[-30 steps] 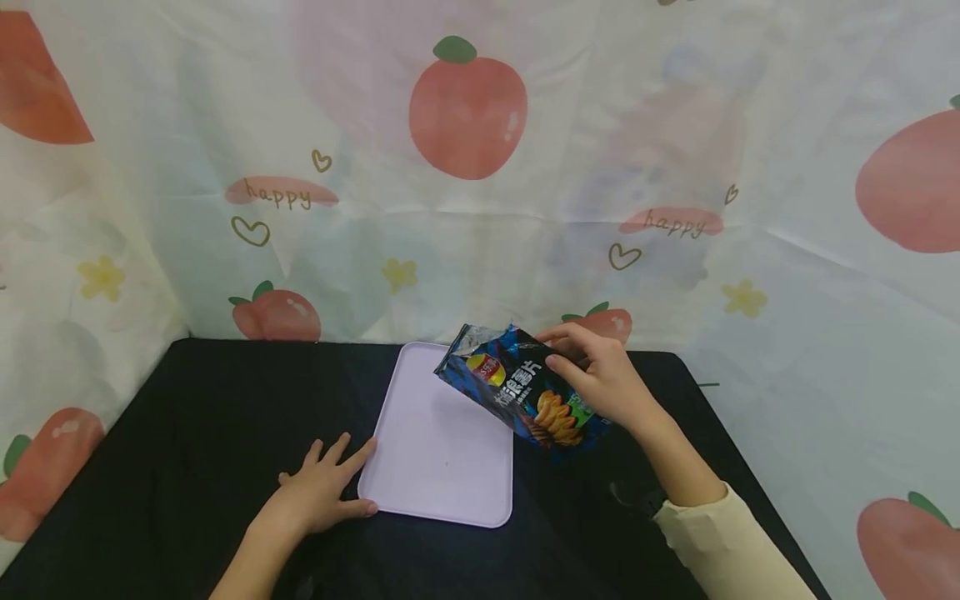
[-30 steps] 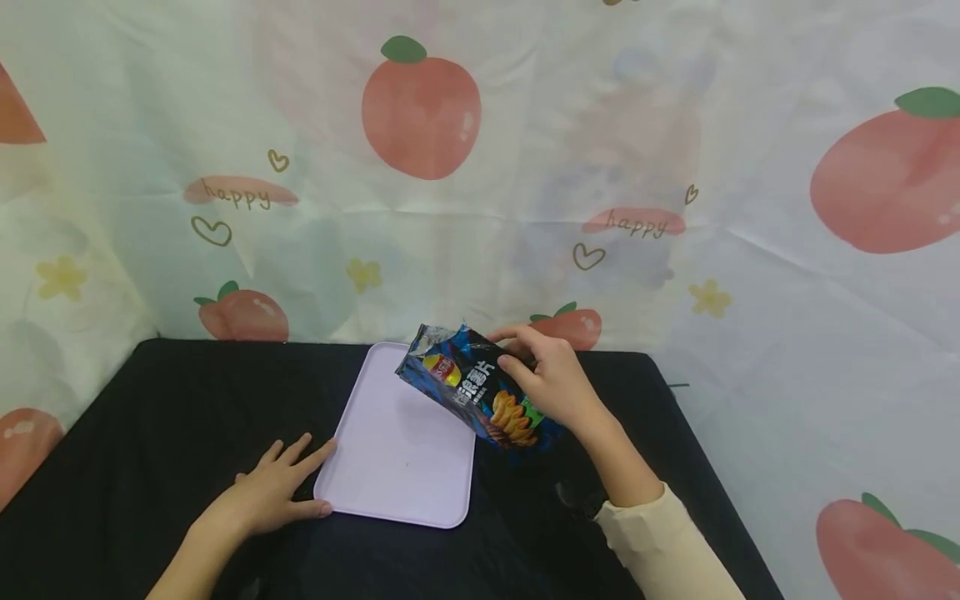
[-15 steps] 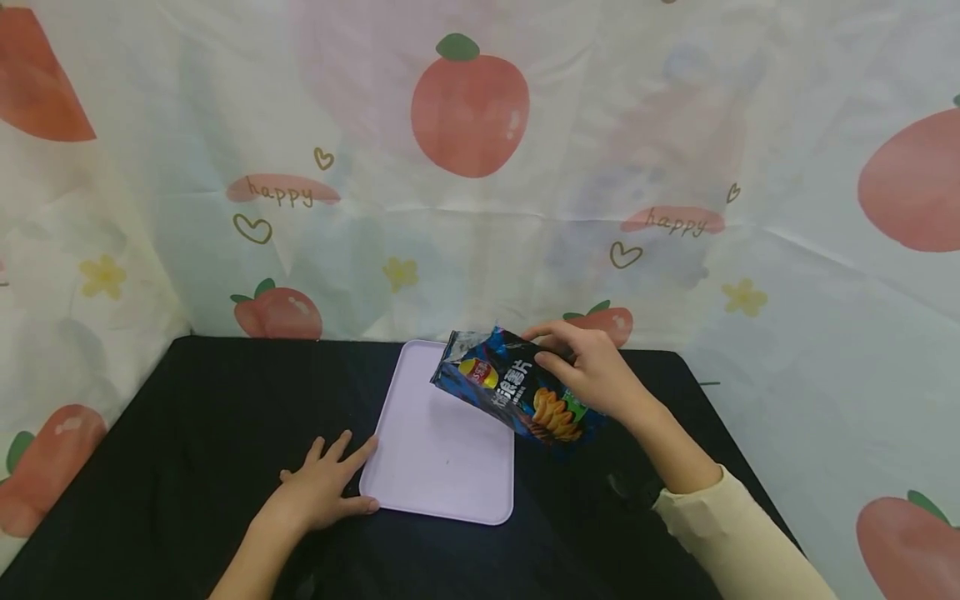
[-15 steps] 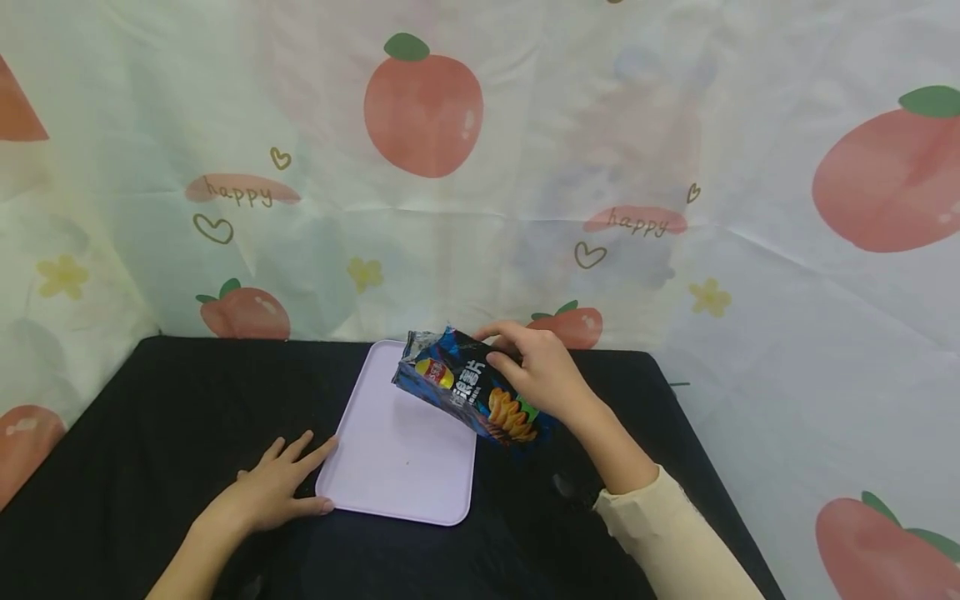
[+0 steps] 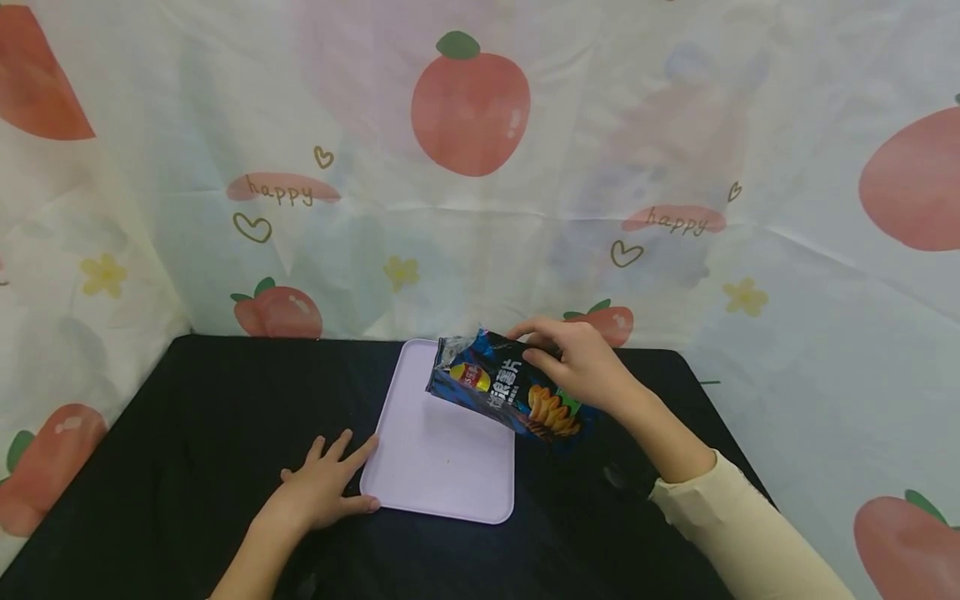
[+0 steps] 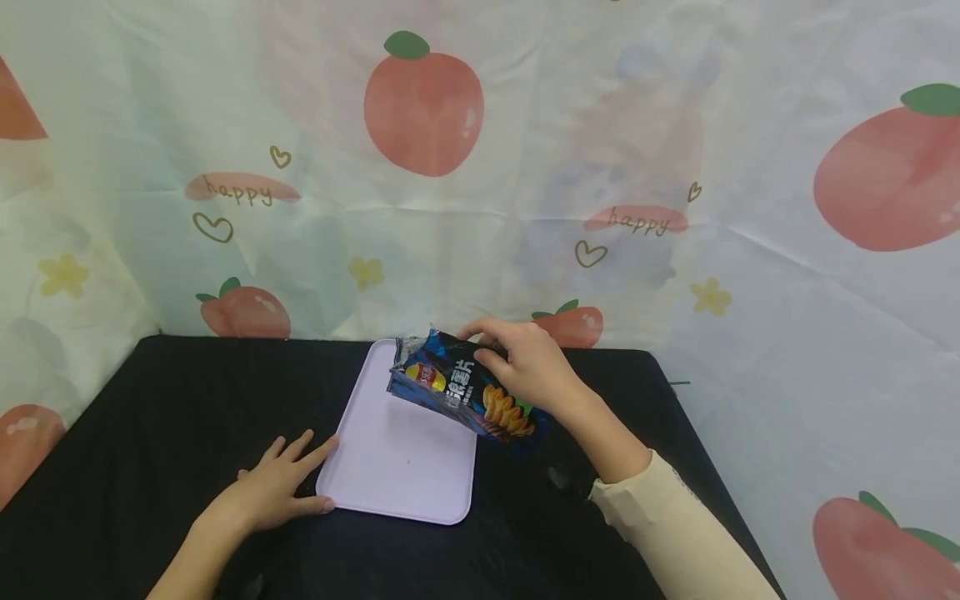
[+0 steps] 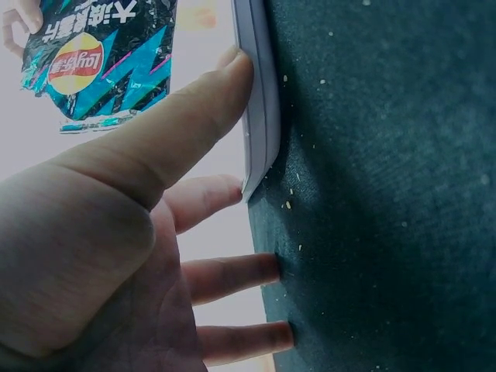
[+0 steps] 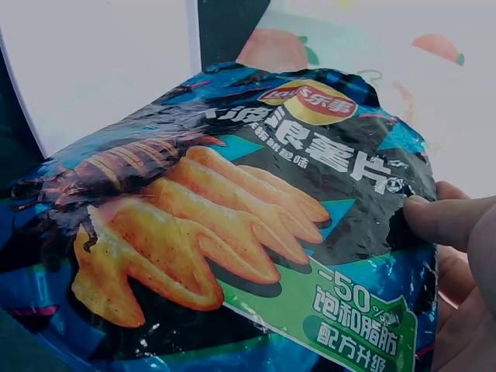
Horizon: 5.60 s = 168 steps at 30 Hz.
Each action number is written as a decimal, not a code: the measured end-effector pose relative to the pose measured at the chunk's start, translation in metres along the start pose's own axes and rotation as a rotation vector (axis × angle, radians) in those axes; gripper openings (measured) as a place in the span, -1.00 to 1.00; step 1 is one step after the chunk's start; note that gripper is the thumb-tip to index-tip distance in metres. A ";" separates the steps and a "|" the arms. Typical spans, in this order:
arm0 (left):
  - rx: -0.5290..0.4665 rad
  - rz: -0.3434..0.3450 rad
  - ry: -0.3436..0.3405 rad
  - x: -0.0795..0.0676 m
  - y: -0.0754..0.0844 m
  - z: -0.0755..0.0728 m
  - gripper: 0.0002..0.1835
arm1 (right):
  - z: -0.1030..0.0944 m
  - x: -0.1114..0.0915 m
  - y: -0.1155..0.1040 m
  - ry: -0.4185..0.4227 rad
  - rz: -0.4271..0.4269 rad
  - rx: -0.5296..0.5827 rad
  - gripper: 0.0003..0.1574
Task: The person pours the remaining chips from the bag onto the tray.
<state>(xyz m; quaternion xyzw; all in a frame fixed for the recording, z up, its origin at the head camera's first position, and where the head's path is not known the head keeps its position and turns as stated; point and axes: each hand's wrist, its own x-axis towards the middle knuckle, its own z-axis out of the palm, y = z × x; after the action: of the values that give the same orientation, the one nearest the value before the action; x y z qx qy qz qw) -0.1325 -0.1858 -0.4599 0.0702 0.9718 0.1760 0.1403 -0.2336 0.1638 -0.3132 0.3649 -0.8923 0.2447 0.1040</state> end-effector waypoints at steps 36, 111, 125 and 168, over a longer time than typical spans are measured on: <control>0.001 -0.018 -0.014 0.005 -0.001 -0.003 0.01 | -0.005 0.046 -0.035 -0.249 -0.092 -0.221 -0.65; 0.007 -0.003 -0.003 0.002 -0.003 -0.001 0.00 | -0.015 0.047 -0.049 -0.316 -0.126 -0.343 -0.68; 0.011 -0.003 -0.009 0.002 -0.004 -0.001 0.00 | -0.017 0.048 -0.055 -0.344 -0.116 -0.384 -0.67; -0.011 -0.004 -0.009 -0.001 -0.003 -0.003 0.00 | -0.022 0.053 -0.062 -0.384 -0.130 -0.429 -0.62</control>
<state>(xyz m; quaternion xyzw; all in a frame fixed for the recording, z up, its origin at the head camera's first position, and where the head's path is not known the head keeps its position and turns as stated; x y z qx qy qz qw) -0.1324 -0.1896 -0.4584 0.0685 0.9704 0.1806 0.1451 -0.2275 0.1052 -0.2524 0.4306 -0.9017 -0.0302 0.0235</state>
